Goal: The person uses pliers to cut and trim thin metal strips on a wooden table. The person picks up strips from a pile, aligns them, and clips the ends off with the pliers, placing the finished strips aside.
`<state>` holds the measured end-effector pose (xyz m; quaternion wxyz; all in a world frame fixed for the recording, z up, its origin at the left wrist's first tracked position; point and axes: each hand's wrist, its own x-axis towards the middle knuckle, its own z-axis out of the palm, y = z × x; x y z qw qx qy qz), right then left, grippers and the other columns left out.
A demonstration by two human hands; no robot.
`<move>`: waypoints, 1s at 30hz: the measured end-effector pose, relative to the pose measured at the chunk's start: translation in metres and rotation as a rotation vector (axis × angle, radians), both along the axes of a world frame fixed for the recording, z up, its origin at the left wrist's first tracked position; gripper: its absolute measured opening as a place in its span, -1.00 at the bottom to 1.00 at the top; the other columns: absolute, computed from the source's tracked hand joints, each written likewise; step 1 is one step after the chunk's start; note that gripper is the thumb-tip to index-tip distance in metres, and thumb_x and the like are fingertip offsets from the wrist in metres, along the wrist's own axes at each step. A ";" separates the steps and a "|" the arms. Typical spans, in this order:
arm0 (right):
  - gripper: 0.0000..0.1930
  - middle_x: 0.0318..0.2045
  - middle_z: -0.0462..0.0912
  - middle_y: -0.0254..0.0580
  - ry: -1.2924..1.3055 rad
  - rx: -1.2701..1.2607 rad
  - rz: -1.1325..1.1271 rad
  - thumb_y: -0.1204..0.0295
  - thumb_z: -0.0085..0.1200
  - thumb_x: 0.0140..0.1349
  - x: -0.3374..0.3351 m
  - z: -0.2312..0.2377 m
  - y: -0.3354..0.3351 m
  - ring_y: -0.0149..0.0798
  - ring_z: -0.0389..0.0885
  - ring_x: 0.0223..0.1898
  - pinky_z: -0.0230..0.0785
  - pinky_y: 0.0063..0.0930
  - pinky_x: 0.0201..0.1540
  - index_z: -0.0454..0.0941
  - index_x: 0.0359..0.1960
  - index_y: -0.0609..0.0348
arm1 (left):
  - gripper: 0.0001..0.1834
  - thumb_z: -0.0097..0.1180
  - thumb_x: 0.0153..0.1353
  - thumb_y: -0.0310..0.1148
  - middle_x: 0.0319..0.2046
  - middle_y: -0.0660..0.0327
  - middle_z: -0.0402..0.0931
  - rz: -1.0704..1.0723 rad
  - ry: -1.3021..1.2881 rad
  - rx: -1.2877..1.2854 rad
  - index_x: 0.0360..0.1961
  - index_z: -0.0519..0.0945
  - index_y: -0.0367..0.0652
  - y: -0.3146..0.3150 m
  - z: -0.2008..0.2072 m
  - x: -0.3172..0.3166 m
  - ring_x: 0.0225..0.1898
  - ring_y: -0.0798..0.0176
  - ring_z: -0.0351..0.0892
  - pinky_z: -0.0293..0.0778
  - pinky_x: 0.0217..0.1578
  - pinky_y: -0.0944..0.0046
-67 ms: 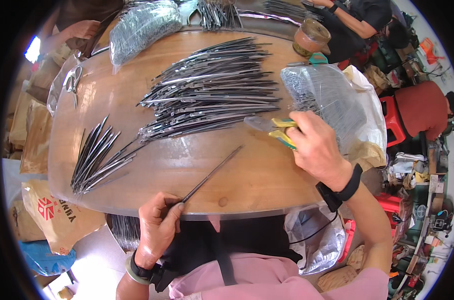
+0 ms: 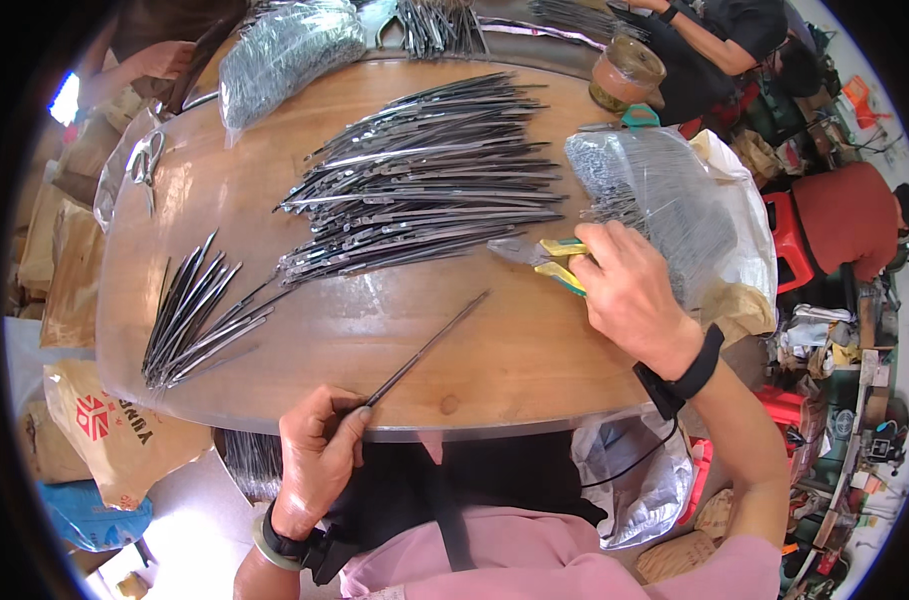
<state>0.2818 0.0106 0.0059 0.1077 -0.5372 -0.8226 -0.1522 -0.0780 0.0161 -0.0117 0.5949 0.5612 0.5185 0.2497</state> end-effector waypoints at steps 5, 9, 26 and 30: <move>-0.87 -0.22 0.51 -0.05 -0.017 0.050 0.025 0.45 0.12 -0.10 -0.013 0.016 -0.007 -0.09 0.47 -0.28 0.41 -0.27 -0.23 0.47 -0.56 0.25 | -0.98 0.13 0.28 -0.65 -0.61 0.33 0.46 0.000 0.020 -0.040 -0.31 0.55 -0.36 0.002 0.008 0.006 -0.68 0.52 0.40 0.26 -0.67 0.50; -0.83 -0.13 0.53 -0.02 0.525 0.126 -0.024 0.55 0.23 -0.11 -0.051 0.049 -0.021 -0.12 0.49 -0.27 0.40 -0.31 -0.20 0.58 -0.42 0.27 | -0.98 0.12 0.27 -0.65 -0.59 0.30 0.48 0.036 -0.002 -0.025 -0.29 0.56 -0.36 -0.001 -0.001 0.001 -0.69 0.51 0.40 0.26 -0.68 0.49; -0.78 -0.08 0.58 -0.15 1.880 0.079 -0.667 0.55 0.15 0.24 -0.017 0.010 -0.127 -0.35 0.49 -0.18 0.33 -0.44 -0.16 0.55 -0.08 0.28 | -0.44 0.23 0.12 -0.50 -0.47 0.08 0.39 0.051 -1.195 -0.809 0.16 0.36 -0.32 -0.019 0.020 0.032 -0.71 0.21 0.36 0.33 -0.83 0.29; -0.79 -0.02 0.42 -0.12 2.280 0.006 -0.276 0.52 0.10 0.26 -0.027 0.026 -0.134 -0.32 0.38 -0.16 0.27 -0.45 -0.16 0.49 -0.07 0.20 | -0.72 0.28 0.16 -0.48 -0.48 -0.01 0.57 -0.141 -0.989 -0.816 -0.11 0.58 -0.31 -0.022 0.022 0.049 -0.67 0.14 0.53 0.40 -0.70 0.27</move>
